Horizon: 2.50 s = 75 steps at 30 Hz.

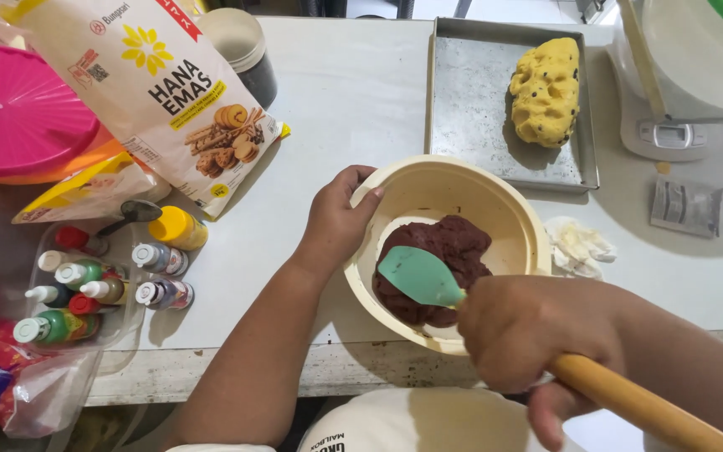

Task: Mixing and folding dark-colored dough in a yellow bowl using a spatula on a production counter.

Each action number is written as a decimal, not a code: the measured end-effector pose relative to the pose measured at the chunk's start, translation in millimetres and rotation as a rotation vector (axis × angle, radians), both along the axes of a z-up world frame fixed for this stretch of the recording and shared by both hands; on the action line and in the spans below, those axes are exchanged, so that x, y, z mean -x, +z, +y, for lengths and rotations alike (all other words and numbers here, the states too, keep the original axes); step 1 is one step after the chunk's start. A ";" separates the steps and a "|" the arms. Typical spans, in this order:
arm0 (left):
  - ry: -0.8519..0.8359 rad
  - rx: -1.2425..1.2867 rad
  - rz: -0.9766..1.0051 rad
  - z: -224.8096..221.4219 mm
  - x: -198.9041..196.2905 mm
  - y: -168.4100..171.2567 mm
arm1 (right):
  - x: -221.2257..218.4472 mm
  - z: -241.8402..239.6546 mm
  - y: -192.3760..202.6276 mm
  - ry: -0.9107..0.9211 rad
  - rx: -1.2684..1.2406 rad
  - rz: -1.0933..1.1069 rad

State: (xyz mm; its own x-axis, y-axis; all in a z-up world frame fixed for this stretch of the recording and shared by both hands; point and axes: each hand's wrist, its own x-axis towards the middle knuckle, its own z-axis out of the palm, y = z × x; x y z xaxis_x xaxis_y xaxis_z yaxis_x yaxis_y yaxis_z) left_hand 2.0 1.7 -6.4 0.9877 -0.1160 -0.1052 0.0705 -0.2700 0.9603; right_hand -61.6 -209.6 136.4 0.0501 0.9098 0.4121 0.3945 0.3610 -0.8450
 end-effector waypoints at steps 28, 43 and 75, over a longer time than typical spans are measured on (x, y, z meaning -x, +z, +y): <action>0.018 -0.212 0.002 11.4 33.5 5.7 | 23.2 -41.1 -97.9 -0.659 -0.366 0.089; 0.030 0.310 0.270 11.7 141.3 3.3 | 48.1 -67.6 -58.1 -1.208 -0.530 0.199; -0.091 0.047 0.076 -19.7 19.3 6.2 | -86.5 3.9 -95.7 -0.487 -0.439 0.637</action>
State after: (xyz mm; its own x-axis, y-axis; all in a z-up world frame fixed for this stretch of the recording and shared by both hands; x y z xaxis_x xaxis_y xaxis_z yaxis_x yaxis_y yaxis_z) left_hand -17.3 -18.1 -0.2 0.9622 -0.2114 -0.1720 0.1212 -0.2331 0.9649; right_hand 24.8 -205.6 40.6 0.7243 0.4961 0.4789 0.0935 0.6174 -0.7810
